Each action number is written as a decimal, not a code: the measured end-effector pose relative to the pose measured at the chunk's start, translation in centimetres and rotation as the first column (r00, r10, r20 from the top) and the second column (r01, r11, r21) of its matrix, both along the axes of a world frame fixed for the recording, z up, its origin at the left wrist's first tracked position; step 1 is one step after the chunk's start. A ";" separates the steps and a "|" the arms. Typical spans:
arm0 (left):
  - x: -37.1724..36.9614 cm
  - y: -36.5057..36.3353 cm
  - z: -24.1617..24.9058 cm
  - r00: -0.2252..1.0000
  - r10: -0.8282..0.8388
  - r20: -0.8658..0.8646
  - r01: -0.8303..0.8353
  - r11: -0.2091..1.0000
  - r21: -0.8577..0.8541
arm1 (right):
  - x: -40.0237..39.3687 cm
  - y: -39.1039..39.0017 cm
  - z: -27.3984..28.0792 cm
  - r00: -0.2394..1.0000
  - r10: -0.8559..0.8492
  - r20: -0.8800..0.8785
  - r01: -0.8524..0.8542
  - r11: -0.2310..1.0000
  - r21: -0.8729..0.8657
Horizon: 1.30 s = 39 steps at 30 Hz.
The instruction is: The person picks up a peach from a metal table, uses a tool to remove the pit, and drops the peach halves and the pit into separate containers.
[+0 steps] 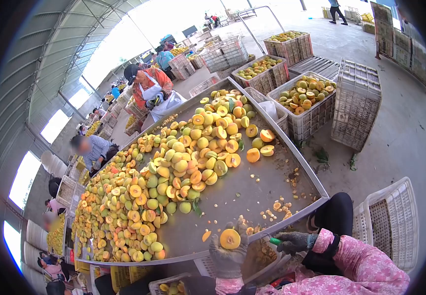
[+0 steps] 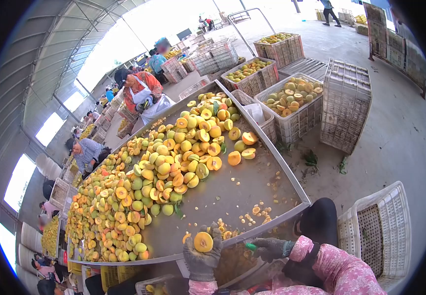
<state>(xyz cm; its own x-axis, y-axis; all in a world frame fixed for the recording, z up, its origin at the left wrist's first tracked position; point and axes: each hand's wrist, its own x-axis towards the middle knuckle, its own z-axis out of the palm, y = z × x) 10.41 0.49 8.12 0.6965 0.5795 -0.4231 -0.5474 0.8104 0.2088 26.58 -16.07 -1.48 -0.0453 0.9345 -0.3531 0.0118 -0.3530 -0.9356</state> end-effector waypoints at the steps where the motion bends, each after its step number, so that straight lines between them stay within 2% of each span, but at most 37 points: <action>1: -0.5 -0.2 -0.2 1.000 0.010 0.004 -0.010 1.000 -0.007 | 0.0 -0.5 0.0 0.987 -0.108 -0.121 0.109 0.994 -0.001; 2: -1.0 -0.3 -0.4 1.000 0.017 0.013 -0.017 0.999 0.029 | -0.2 -1.1 -0.2 0.971 -0.104 -0.213 0.113 0.993 0.031; 3: -1.3 -0.5 -0.7 1.000 0.022 0.021 -0.024 0.998 0.065 | -0.5 -1.2 1.1 0.973 -0.099 -0.209 0.106 0.994 0.025; 4: -1.5 -0.9 -1.2 0.999 0.027 0.023 -0.028 0.998 0.058 | -1.0 -1.5 3.3 0.972 -0.128 -0.199 0.119 0.991 -0.052; 5: -1.7 -1.4 -2.0 0.946 0.111 -0.305 0.100 0.794 0.600 | -1.5 -1.6 4.9 0.970 -0.159 -0.187 0.136 0.982 -0.129; 6: -1.8 -1.8 -2.7 0.795 0.354 -0.493 0.382 0.340 0.860 | -2.0 -1.7 5.3 0.950 -0.150 -0.275 0.142 0.989 -0.048; 7: -2.1 -1.8 -3.9 0.798 0.349 -0.491 0.379 0.343 0.860 | -2.4 -1.6 5.4 0.951 -0.154 -0.269 0.145 0.988 -0.053; 9: -2.2 -1.9 -5.0 0.802 0.387 -0.455 0.260 0.461 0.849 | -3.2 -1.2 5.6 0.991 -0.085 -0.099 0.105 0.970 0.220; 10: -2.2 -2.2 -4.6 0.804 0.383 -0.455 0.257 0.466 0.847 | -3.5 -0.9 5.9 0.994 -0.077 -0.076 0.093 0.970 0.224; 11: -2.3 -2.7 -4.0 0.847 0.309 -0.433 0.230 0.522 0.821 | -3.9 -0.7 5.9 0.994 -0.077 -0.071 0.091 0.971 0.219; 12: -2.3 -3.1 -3.1 0.885 0.234 -0.403 0.207 0.577 0.790 | -4.4 -0.5 5.8 0.983 -0.114 0.142 0.046 0.910 0.411; 13: -2.3 -3.3 -2.9 0.885 0.233 -0.403 0.206 0.580 0.788 | -4.9 0.1 6.7 0.923 -0.188 0.336 -0.042 0.818 0.574; 14: -2.3 -3.5 -2.8 0.910 0.194 -0.366 0.161 0.648 0.744 | -5.7 0.1 8.0 0.886 -0.136 0.443 -0.058 0.916 0.397; 15: -2.4 -3.8 -2.6 0.932 0.160 -0.325 0.119 0.712 0.692 | -6.0 0.4 7.8 0.886 -0.133 0.445 -0.060 0.917 0.394; 16: -2.4 -4.0 -1.6 0.932 0.160 -0.325 0.117 0.715 0.689 | -6.3 0.7 7.3 0.889 -0.131 0.439 -0.086 0.893 0.441; 17: -2.6 -4.3 -0.5 0.789 0.410 -0.457 0.351 0.310 0.884 | -6.6 1.0 7.1 0.892 -0.131 0.433 -0.109 0.867 0.487; 18: -2.7 -4.5 0.2 0.620 0.673 -0.403 0.621 -0.106 0.777 | -7.5 1.4 11.0 0.967 -0.235 -0.102 0.249 0.955 0.159; 19: -2.8 -4.4 -0.7 0.620 0.673 -0.404 0.620 -0.103 0.778 | -7.4 1.3 10.4 0.967 -0.234 -0.100 0.248 0.956 0.157; 20: -2.8 -4.2 -2.4 0.702 0.547 -0.455 0.485 0.100 0.869 | -7.3 1.1 9.4 0.978 -0.159 0.138 0.113 0.949 0.295; 21: -2.5 -4.2 -2.2 0.787 0.412 -0.459 0.347 0.320 0.882 | -7.2 1.1 8.7 0.921 -0.109 0.375 -0.050 0.919 0.391; 22: -2.5 -4.4 -2.0 0.787 0.411 -0.459 0.346 0.321 0.881 | -7.3 1.1 8.2 0.920 -0.108 0.376 -0.051 0.920 0.390; 24: -2.1 -5.0 -0.5 0.894 0.239 -0.380 0.169 0.606 0.778 | -7.4 1.1 7.7 0.834 -0.213 0.510 -0.094 0.854 0.511; 25: -2.0 -5.3 0.3 0.894 0.238 -0.379 0.167 0.607 0.777 | -7.5 1.6 5.4 0.833 -0.213 0.511 -0.095 0.855 0.510; 27: -2.0 -5.7 1.2 0.752 0.466 -0.467 0.372 0.285 0.883 | -8.2 3.0 -0.9 0.943 -0.150 0.297 0.057 0.953 0.299; 28: -2.1 -5.5 0.0 0.752 0.465 -0.468 0.372 0.287 0.883 | -8.7 3.2 -1.4 0.943 -0.150 0.298 0.058 0.953 0.297; 29: -2.3 -5.1 -2.2 0.840 0.356 -0.409 0.187 0.518 0.835 | -9.3 3.5 -1.9 0.892 -0.257 -0.371 0.318 0.941 0.114; 30: -2.2 -4.9 -2.4 0.912 0.270 -0.308 0.020 0.721 0.692 | -9.5 3.7 -1.6 0.409 -0.360 -0.839 0.397 0.898 -0.191; 31: -2.4 -4.9 -2.6 0.913 0.269 -0.308 0.021 0.723 0.691 | -9.4 3.6 -1.2 0.409 -0.361 -0.838 0.398 0.897 -0.193; 32: -2.6 -4.9 -2.7 0.800 0.389 -0.457 0.258 0.464 0.847 | -9.0 3.4 -0.8 0.674 -0.273 -0.686 0.350 0.936 -0.029; 33: -2.8 -4.9 -2.1 0.656 0.544 -0.523 0.517 0.180 0.837 | -8.5 3.1 0.3 0.871 -0.174 -0.459 0.250 0.962 0.111; 34: -2.8 -5.1 -0.5 0.655 0.543 -0.525 0.518 0.183 0.836 | -7.9 2.8 1.6 0.981 -0.072 -0.179 0.111 0.970 0.216; 35: -2.7 -5.3 1.3 0.643 0.587 -0.492 0.573 0.056 0.817 | -7.4 2.6 2.8 0.992 0.022 0.124 -0.055 0.960 0.274; 36: -2.7 -5.4 2.2 0.635 0.626 -0.453 0.624 -0.070 0.778 | -7.2 2.3 3.8 0.903 0.096 0.418 -0.228 0.933 0.280; 37: -2.9 -5.3 1.2 0.635 0.624 -0.455 0.625 -0.068 0.778 | -7.0 2.0 4.7 0.904 0.096 0.417 -0.227 0.934 0.277; 38: -3.1 -5.0 -0.6 0.720 0.464 -0.515 0.497 0.172 0.850 | -6.9 1.8 5.6 0.856 0.133 0.500 -0.266 0.942 0.204; 39: -3.0 -5.0 -1.0 0.807 0.294 -0.512 0.370 0.423 0.827 | -6.8 1.7 6.0 0.799 0.175 0.576 -0.298 0.946 0.126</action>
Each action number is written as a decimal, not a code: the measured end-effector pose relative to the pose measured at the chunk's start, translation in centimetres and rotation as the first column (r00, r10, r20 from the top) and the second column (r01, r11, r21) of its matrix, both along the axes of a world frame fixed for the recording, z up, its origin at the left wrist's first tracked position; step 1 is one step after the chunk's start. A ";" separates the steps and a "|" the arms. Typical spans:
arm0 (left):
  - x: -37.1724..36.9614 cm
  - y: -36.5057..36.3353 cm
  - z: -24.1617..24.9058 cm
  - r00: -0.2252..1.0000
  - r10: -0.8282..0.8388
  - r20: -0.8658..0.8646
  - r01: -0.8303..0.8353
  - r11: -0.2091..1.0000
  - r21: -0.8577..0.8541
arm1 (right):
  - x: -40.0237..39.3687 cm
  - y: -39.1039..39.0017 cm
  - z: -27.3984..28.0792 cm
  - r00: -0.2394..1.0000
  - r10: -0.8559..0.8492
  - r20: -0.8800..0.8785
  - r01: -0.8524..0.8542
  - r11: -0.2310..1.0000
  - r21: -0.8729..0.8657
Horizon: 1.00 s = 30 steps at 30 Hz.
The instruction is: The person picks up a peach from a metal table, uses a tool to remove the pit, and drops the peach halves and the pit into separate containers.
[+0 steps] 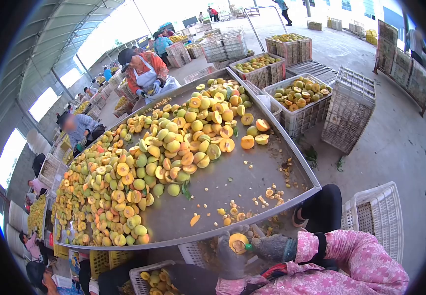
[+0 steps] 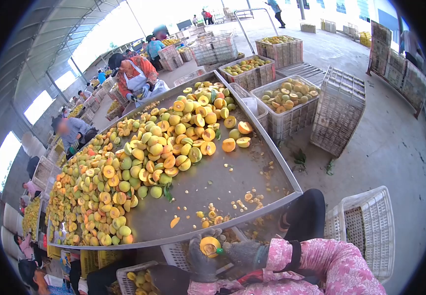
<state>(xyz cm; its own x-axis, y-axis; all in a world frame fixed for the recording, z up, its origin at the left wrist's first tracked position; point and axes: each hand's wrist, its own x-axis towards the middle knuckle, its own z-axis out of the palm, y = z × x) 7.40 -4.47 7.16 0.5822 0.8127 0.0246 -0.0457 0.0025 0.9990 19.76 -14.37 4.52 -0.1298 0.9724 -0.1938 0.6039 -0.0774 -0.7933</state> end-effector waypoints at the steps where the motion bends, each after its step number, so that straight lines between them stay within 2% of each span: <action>1: -0.2 0.0 -0.3 1.000 -0.002 0.000 0.002 1.000 -0.004 | -0.1 0.0 -0.1 1.000 -0.002 0.000 0.002 1.000 -0.004; 2: -0.6 0.2 -0.3 0.986 0.044 -0.163 0.006 0.956 0.295 | -0.2 0.2 -0.2 0.999 -0.041 -0.014 0.039 0.996 -0.086; 3: -0.8 0.3 -0.2 0.944 0.135 -0.301 0.062 0.824 0.563 | -0.4 0.3 -0.5 0.996 -0.081 -0.026 0.075 0.983 -0.166; 4: -0.9 0.6 -1.3 0.944 0.133 -0.304 0.064 0.825 0.562 | -0.6 0.1 -1.9 0.996 -0.082 -0.029 0.076 0.983 -0.168; 5: -1.0 1.2 -3.3 0.991 0.018 -0.133 -0.001 0.991 0.133 | -0.8 -0.2 -4.3 0.996 -0.037 0.082 0.042 0.998 -0.052; 6: -1.2 1.5 -4.7 0.997 -0.005 0.076 0.030 0.944 -0.329 | -1.0 -0.4 -5.5 0.981 -0.006 0.196 -0.006 0.998 0.060; 7: -1.5 1.8 -5.3 0.997 -0.007 0.075 0.032 0.943 -0.331 | -0.9 -0.2 -3.7 0.981 -0.008 0.195 -0.003 0.998 0.059; 8: -1.9 2.1 -5.6 0.986 -0.096 -0.135 0.097 0.995 0.005 | -0.9 0.0 -1.6 0.963 0.056 0.264 -0.042 0.997 -0.059; 9: -2.1 2.2 -5.3 0.929 -0.102 -0.355 0.223 0.921 0.319 | -0.9 0.1 -0.2 0.937 0.130 0.323 -0.075 0.981 -0.179; 10: -2.3 2.2 -4.9 0.929 -0.104 -0.357 0.224 0.922 0.316 | -0.9 0.0 -0.6 0.938 0.131 0.320 -0.075 0.981 -0.181; 12: -2.5 2.0 -3.9 0.885 -0.073 -0.461 0.330 0.797 0.506 | -1.0 -0.1 -1.7 0.964 0.117 0.240 -0.061 0.972 -0.228; 13: -2.5 2.0 -4.4 0.884 -0.075 -0.461 0.331 0.798 0.504 | -1.2 -0.1 -2.1 0.964 0.116 0.239 -0.060 0.971 -0.230; 14: -2.6 2.2 -5.2 0.902 -0.105 -0.418 0.312 0.829 0.464 | -1.5 0.0 -2.3 0.998 -0.059 -0.036 0.043 0.941 -0.337; 15: -2.6 2.3 -5.6 0.919 -0.131 -0.373 0.294 0.858 0.422 | -1.8 0.2 -2.6 0.923 -0.259 -0.285 0.105 0.881 -0.461; 16: -2.5 2.3 -6.0 0.918 -0.130 -0.374 0.293 0.858 0.421 | -2.2 0.4 -2.9 0.750 -0.461 -0.475 0.119 0.800 -0.588; 17: -2.5 2.2 -6.3 0.937 -0.116 -0.330 0.249 0.884 0.396 | -2.6 0.4 -3.3 0.497 -0.640 -0.586 0.082 0.707 -0.703; 18: -2.5 2.1 -6.7 0.954 -0.100 -0.284 0.205 0.906 0.370 | -2.9 0.5 -3.7 0.197 -0.774 -0.601 0.001 0.613 -0.790; 19: -2.7 1.8 -6.9 0.953 -0.101 -0.286 0.207 0.906 0.370 | -3.1 0.4 -4.5 0.195 -0.774 -0.602 -0.001 0.614 -0.790; 21: -2.6 0.8 -5.2 0.918 0.180 -0.353 0.110 0.740 0.664 | -3.0 -0.3 -7.1 -0.031 -0.650 -0.759 -0.186 0.750 -0.635; 22: -2.3 0.7 -4.8 0.918 0.179 -0.354 0.111 0.741 0.663 | -3.3 -0.5 -10.0 -0.032 -0.651 -0.758 -0.186 0.749 -0.636; 23: -2.0 0.7 -4.6 0.928 0.090 -0.362 0.127 0.836 0.534 | -3.8 -0.5 -14.0 -0.284 -0.559 -0.779 -0.362 0.815 -0.453; 24: -1.7 0.7 -4.3 0.935 0.002 -0.355 0.147 0.908 0.391 | -4.1 -0.6 -16.1 -0.527 -0.470 -0.708 -0.470 0.855 -0.218; 25: -1.4 0.7 -4.0 0.935 0.003 -0.356 0.146 0.909 0.391 | -4.0 -0.2 -12.4 -0.527 -0.471 -0.708 -0.471 0.855 -0.218; 26: -1.1 0.6 -3.7 0.943 0.044 -0.330 0.094 0.915 0.392 | -3.9 -0.2 -8.4 -0.041 -0.373 -0.927 -0.267 0.898 -0.350; 27: -0.9 0.5 -3.6 0.949 0.085 -0.304 0.043 0.918 0.393 | -3.5 -0.1 -4.8 0.483 -0.286 -0.828 -0.024 0.940 -0.340; 28: -1.0 0.5 -4.5 0.948 0.084 -0.305 0.046 0.918 0.395 | -3.3 -0.2 -3.9 0.481 -0.285 -0.829 -0.023 0.941 -0.337; 30: -1.2 0.5 -6.4 0.965 0.149 -0.217 -0.068 0.938 0.340 | -2.9 -0.2 -2.6 0.428 -0.316 -0.846 -0.092 0.917 -0.389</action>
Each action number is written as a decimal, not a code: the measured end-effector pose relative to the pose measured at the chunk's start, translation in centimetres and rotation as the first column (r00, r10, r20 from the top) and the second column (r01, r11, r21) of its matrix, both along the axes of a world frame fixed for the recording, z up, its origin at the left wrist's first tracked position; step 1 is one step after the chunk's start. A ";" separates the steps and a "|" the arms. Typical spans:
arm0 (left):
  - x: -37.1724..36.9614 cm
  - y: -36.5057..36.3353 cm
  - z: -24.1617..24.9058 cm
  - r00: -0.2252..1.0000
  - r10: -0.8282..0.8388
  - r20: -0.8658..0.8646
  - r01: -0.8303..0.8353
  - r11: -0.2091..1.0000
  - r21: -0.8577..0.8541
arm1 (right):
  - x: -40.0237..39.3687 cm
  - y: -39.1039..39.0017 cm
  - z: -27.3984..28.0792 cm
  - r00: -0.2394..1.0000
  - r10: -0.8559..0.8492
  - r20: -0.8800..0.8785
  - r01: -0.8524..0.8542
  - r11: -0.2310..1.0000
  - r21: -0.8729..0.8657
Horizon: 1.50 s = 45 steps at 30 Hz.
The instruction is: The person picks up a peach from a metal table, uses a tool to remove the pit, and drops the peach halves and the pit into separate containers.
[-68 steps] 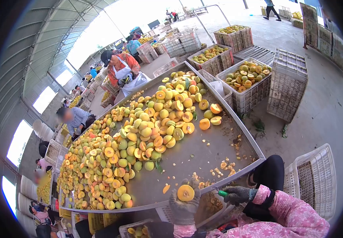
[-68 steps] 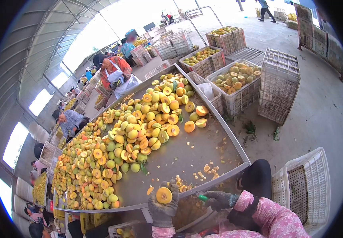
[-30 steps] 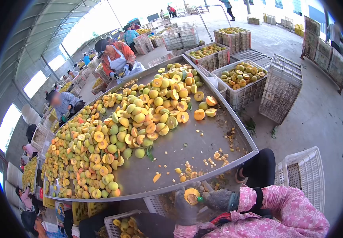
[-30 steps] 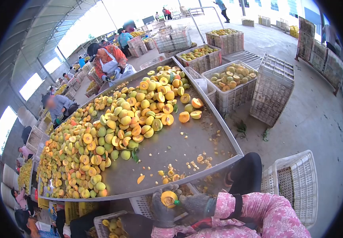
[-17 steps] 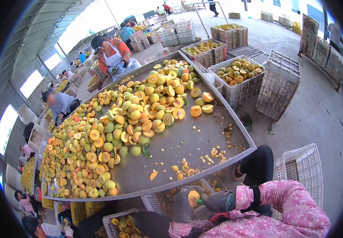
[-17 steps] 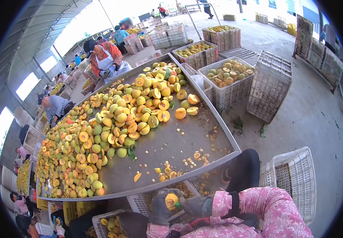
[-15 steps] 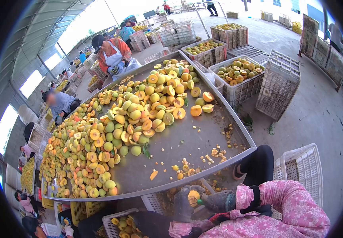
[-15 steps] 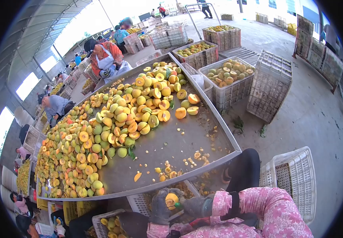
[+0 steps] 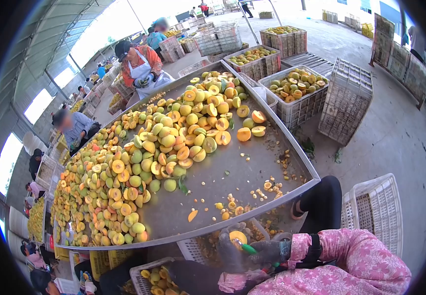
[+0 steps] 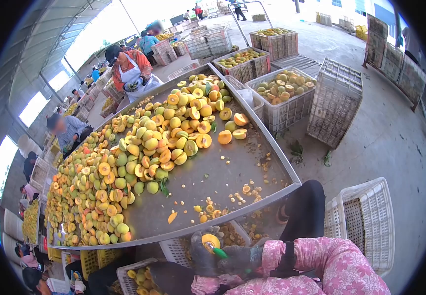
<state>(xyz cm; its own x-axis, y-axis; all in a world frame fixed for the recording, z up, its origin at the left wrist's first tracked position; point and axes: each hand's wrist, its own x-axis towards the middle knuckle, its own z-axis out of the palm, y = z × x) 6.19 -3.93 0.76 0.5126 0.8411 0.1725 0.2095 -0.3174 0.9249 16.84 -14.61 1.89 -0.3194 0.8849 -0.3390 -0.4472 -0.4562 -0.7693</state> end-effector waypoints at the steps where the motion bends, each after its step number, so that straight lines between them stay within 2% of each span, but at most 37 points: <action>1: -0.1 -0.1 -0.3 1.000 -0.001 -0.002 0.001 1.000 -0.001 | 0.1 0.0 0.7 1.000 -0.001 -0.002 0.001 1.000 -0.001; 3: -0.1 -0.3 -0.6 0.996 0.086 0.014 -0.087 0.990 0.111 | 0.2 0.1 2.1 0.995 0.027 -0.092 -0.045 0.979 -0.200; 4: 0.4 -0.5 1.0 0.996 0.087 0.013 -0.088 0.990 0.112 | 0.2 0.2 2.7 0.995 0.028 -0.092 -0.046 0.979 -0.198; 5: 1.0 -0.7 2.8 0.976 0.086 0.202 -0.049 0.983 -0.179 | 0.2 0.3 3.1 0.990 0.002 -0.144 -0.032 0.977 -0.209; 6: 1.4 -0.9 3.9 0.917 0.136 0.376 0.049 0.895 -0.443 | 0.1 0.3 3.4 0.980 -0.025 -0.195 -0.019 0.975 -0.222; 7: 1.3 -0.8 3.6 0.916 0.138 0.376 0.047 0.895 -0.443 | 0.1 0.3 3.2 0.980 -0.024 -0.195 -0.021 0.975 -0.221; 9: 1.4 -0.4 2.9 0.873 0.186 0.451 0.118 0.817 -0.564 | -0.1 0.3 2.2 0.938 -0.060 -0.341 -0.017 0.976 -0.217; 13: 1.7 -0.5 3.1 0.869 0.210 0.447 0.116 0.793 -0.598 | -1.1 0.3 0.5 0.938 -0.154 -0.310 0.075 0.965 -0.252; 15: 2.1 -0.7 3.3 0.857 0.275 0.436 0.053 0.795 -0.604 | -1.3 0.1 0.3 0.915 -0.196 -0.353 0.119 0.966 -0.228; 16: 1.6 -0.3 1.5 0.857 0.275 0.437 0.053 0.795 -0.604 | -1.2 0.0 0.3 0.915 -0.196 -0.353 0.119 0.966 -0.229; 18: 0.1 1.0 -3.7 0.914 0.195 0.356 0.032 0.840 -0.542 | -1.0 -0.2 0.5 0.841 -0.153 -0.519 0.065 0.981 -0.184; 19: 0.2 1.0 -2.9 0.914 0.196 0.356 0.031 0.840 -0.542 | -0.9 -0.3 0.4 0.841 -0.153 -0.519 0.065 0.981 -0.184; 21: 0.3 0.9 -1.6 0.890 0.166 0.425 0.232 0.638 -0.734 | -0.8 -0.3 0.1 0.859 -0.128 -0.495 0.056 0.986 -0.158; 22: 0.2 0.8 -2.2 0.890 0.167 0.424 0.231 0.637 -0.735 | -0.8 -0.2 0.2 0.859 -0.128 -0.496 0.055 0.986 -0.159; 23: 0.1 0.8 -3.4 0.816 0.340 0.467 0.345 0.361 -0.866 | -0.6 0.0 0.5 0.911 -0.105 -0.399 0.058 0.990 -0.128; 24: 0.0 0.6 -3.5 0.738 0.514 0.438 0.477 0.063 -0.877 | -0.5 0.1 0.6 0.952 -0.084 -0.296 0.058 0.994 -0.097; 25: -0.4 0.5 -3.4 0.738 0.513 0.438 0.476 0.063 -0.877 | -0.5 0.0 0.6 0.951 -0.085 -0.296 0.059 0.994 -0.097; 27: -1.5 0.4 -2.5 0.653 0.475 0.590 0.636 0.079 -0.767 | -0.2 -0.3 0.8 0.908 -0.076 -0.411 0.076 0.997 -0.017; 28: -1.6 0.7 -1.9 0.652 0.475 0.591 0.637 0.078 -0.767 | 0.1 -0.5 1.2 0.909 -0.077 -0.410 0.076 0.997 -0.017; 30: -1.7 1.8 -0.5 0.713 0.460 0.529 0.466 0.252 -0.848 | 1.1 -0.9 2.5 0.954 -0.199 -0.226 0.184 0.979 -0.085; 31: -2.3 2.2 0.3 0.651 0.560 0.512 0.539 0.133 -0.832 | 1.8 -0.9 2.4 0.962 -0.183 -0.204 0.172 0.983 -0.070; 32: -2.7 2.2 0.7 0.649 0.563 0.511 0.536 0.138 -0.833 | 2.2 -0.9 2.7 0.962 -0.177 -0.207 0.166 0.984 -0.069; 34: -3.3 2.4 1.1 0.564 0.613 0.553 0.626 0.119 -0.770 | 2.6 -0.9 3.5 0.982 -0.188 0.027 0.189 0.972 -0.142; 39: -4.1 2.5 0.7 0.579 0.614 0.537 0.589 0.141 -0.796 | 1.7 -0.8 2.4 0.981 -0.193 -0.018 0.189 0.974 -0.125; 41: -3.9 2.3 0.4 0.582 0.628 0.517 0.543 0.174 -0.822 | 1.4 -0.2 0.3 0.980 -0.196 0.030 0.196 0.980 0.027; 45: -4.0 2.1 -0.5 0.579 0.640 0.505 0.457 0.258 -0.851 | 0.3 0.4 0.5 0.983 -0.151 0.099 0.153 0.988 -0.015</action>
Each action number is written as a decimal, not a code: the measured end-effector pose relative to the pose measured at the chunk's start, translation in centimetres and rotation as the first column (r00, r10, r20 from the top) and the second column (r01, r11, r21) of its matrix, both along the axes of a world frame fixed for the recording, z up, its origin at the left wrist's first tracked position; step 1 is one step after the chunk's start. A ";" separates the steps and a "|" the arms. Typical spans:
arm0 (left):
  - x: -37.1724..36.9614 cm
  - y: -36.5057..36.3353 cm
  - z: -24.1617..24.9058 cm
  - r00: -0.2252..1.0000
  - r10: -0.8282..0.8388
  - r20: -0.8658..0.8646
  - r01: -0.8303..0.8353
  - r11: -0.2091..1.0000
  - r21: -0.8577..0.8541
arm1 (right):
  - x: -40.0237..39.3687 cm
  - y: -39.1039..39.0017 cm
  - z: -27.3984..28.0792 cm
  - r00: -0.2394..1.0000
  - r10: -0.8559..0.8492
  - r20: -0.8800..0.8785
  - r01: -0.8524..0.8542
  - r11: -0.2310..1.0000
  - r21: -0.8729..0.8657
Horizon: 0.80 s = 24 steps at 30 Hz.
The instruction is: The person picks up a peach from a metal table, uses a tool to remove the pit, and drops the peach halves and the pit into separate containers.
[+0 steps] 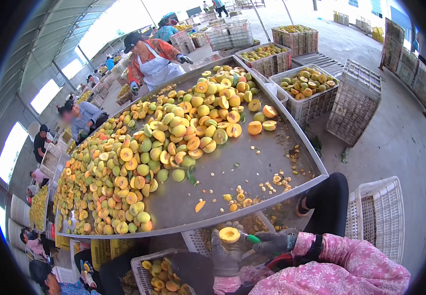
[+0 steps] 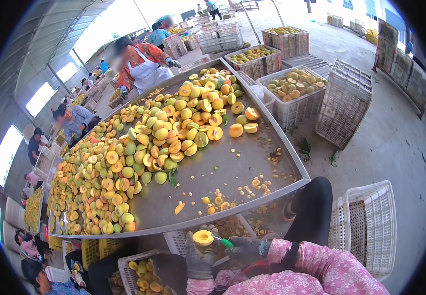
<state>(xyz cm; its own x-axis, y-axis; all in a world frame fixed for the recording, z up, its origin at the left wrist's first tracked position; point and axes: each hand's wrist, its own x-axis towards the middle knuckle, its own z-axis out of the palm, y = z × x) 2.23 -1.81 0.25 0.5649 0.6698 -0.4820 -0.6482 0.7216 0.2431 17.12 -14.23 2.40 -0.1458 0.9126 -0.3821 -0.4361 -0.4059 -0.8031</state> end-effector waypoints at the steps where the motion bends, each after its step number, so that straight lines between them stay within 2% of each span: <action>1: -0.4 0.2 -0.1 0.993 -0.068 0.095 0.071 0.997 -0.024 | -0.3 -0.2 -0.8 0.995 0.040 -0.091 -0.041 0.999 -0.010; 2: -0.7 0.3 -0.2 0.973 -0.132 0.189 0.142 0.989 -0.042 | -0.5 -0.2 -1.2 0.980 0.079 -0.182 -0.084 0.996 -0.018; 3: -0.7 0.1 0.3 0.973 -0.127 0.191 0.138 0.989 -0.044 | -0.6 -0.1 -0.7 0.980 0.083 -0.181 -0.089 0.996 -0.021; 5: -0.8 -0.5 1.3 0.992 -0.030 0.126 0.037 0.998 -0.054 | -0.9 0.1 0.8 0.995 0.051 0.084 -0.062 0.988 0.141; 6: -0.7 -0.8 2.2 0.992 -0.026 0.126 0.033 0.998 -0.055 | -0.9 0.1 0.8 0.995 0.055 0.085 -0.066 0.988 0.140; 8: -0.5 -1.2 3.6 0.997 -0.024 0.075 0.033 0.992 -0.120 | -1.0 0.1 0.3 0.877 0.064 0.476 -0.218 0.936 0.277; 9: -0.5 -1.2 3.3 0.997 -0.020 0.077 0.029 0.992 -0.121 | -1.3 0.2 -1.1 0.876 0.068 0.477 -0.223 0.935 0.276; 11: -0.7 -1.1 2.3 0.987 -0.037 0.159 0.044 0.998 -0.042 | -2.3 0.6 -4.4 0.832 -0.072 0.549 -0.178 0.904 0.389; 12: -0.8 -1.3 2.5 0.987 -0.035 0.159 0.042 0.998 -0.042 | -2.4 0.6 -4.2 0.832 -0.070 0.550 -0.180 0.904 0.389; 14: -0.8 -1.6 2.9 0.995 -0.101 0.018 0.092 0.955 0.283 | -2.8 1.0 -3.8 0.791 -0.179 0.586 -0.167 0.857 0.487; 15: -0.8 -1.7 2.8 0.995 -0.099 0.019 0.090 0.955 0.283 | -3.1 1.3 -3.0 0.790 -0.178 0.587 -0.169 0.857 0.487; 16: -0.8 -1.7 2.6 0.996 -0.092 -0.017 0.093 0.949 0.302 | -3.4 1.8 -1.9 0.987 -0.086 0.137 0.074 0.993 0.088; 17: -0.8 -1.7 2.5 0.995 -0.083 -0.051 0.095 0.942 0.321 | -3.6 2.1 -1.3 0.916 -0.213 -0.339 0.067 0.917 -0.393; 18: -0.8 -1.7 2.6 0.996 -0.080 -0.050 0.092 0.943 0.320 | -3.9 2.0 -3.1 0.917 -0.210 -0.338 0.065 0.917 -0.394; 19: -0.8 -1.7 2.9 0.996 -0.080 0.023 0.073 0.971 0.226 | -4.4 2.0 -6.3 0.990 -0.074 -0.119 0.059 0.990 -0.125; 20: -0.7 -1.7 3.1 0.993 -0.074 0.097 0.061 0.990 0.129 | -4.7 2.0 -8.1 0.991 0.000 0.137 -0.020 0.989 0.144; 21: -0.6 -1.8 3.2 0.993 -0.073 0.098 0.060 0.990 0.128 | -4.7 2.0 -8.0 0.990 0.002 0.138 -0.022 0.989 0.143; 23: -0.5 -2.0 3.2 0.999 -0.045 -0.027 0.050 0.978 0.203 | -4.7 2.3 -7.7 1.000 -0.007 -0.030 0.007 1.000 -0.015; 24: -0.5 -1.9 3.1 0.999 -0.045 -0.025 0.049 0.978 0.202 | -4.6 2.5 -7.4 0.993 -0.022 -0.113 0.011 0.995 -0.095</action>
